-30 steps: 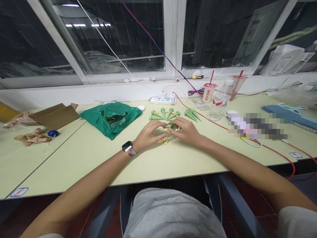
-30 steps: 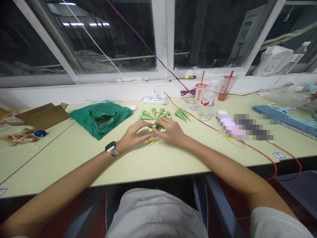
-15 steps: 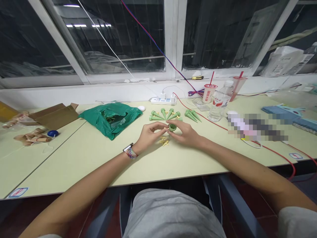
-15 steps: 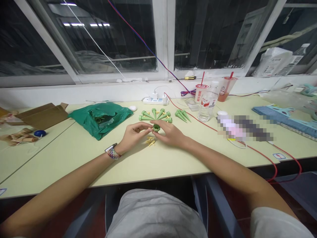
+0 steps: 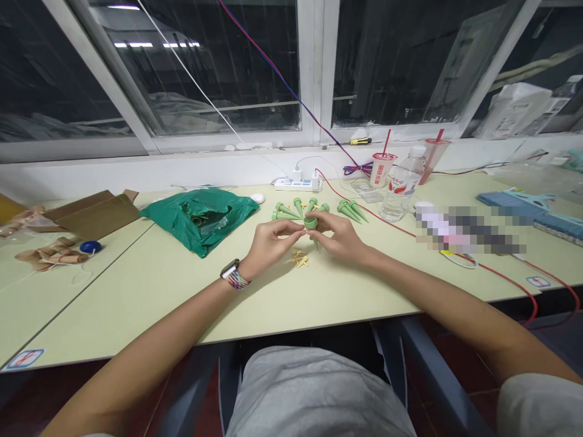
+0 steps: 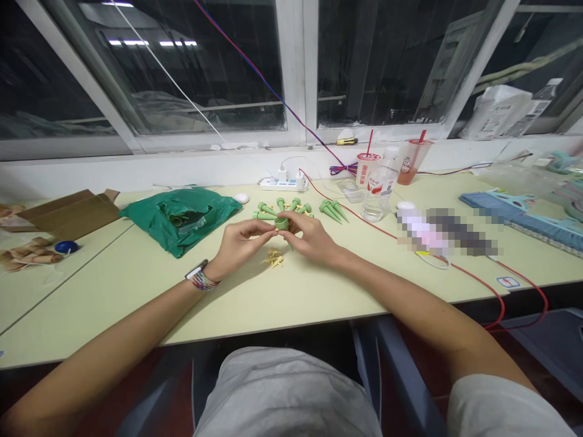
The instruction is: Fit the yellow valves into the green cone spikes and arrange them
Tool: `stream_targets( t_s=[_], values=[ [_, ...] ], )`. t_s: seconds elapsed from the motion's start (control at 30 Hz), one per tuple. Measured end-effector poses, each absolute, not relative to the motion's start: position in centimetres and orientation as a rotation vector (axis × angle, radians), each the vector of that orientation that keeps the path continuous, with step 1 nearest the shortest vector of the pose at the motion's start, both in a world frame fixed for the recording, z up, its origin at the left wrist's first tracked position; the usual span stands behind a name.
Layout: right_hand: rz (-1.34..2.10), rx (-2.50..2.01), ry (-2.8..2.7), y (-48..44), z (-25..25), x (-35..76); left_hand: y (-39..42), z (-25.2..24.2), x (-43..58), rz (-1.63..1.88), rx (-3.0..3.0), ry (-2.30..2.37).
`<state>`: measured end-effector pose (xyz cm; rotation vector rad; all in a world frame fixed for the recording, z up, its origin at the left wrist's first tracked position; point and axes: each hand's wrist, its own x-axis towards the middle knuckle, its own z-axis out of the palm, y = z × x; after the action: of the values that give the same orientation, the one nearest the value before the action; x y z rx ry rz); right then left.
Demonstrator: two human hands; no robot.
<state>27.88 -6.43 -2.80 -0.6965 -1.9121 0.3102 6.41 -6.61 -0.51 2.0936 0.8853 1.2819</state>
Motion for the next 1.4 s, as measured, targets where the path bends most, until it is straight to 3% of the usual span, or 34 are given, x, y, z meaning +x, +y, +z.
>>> stream_targets(
  t_s=[0.13,0.3,0.6,0.8,1.4],
  values=[
    [0.336,-0.863,-1.758,-4.6,-2.3,30.8,-4.9,0.2,3.8,1.410,2.066,1.031],
    [-0.030,-1.359,-1.707,-1.4,-2.0,37.5,-2.5,1.9,0.7,1.503,1.793,1.135],
    [-0.171,-1.986,-1.793,-1.0,-2.6,38.4,-2.9,-1.8,2.9,1.018,2.155,1.088],
    [-0.255,-2.063,-1.835,-0.1,-3.1,38.5,-2.7,-2.4,2.8,0.810,2.299,0.977],
    [-0.191,-2.145,-1.870,0.3,-3.2,38.2,-3.1,-2.5,3.3,0.732,2.378,0.983]
  ],
)
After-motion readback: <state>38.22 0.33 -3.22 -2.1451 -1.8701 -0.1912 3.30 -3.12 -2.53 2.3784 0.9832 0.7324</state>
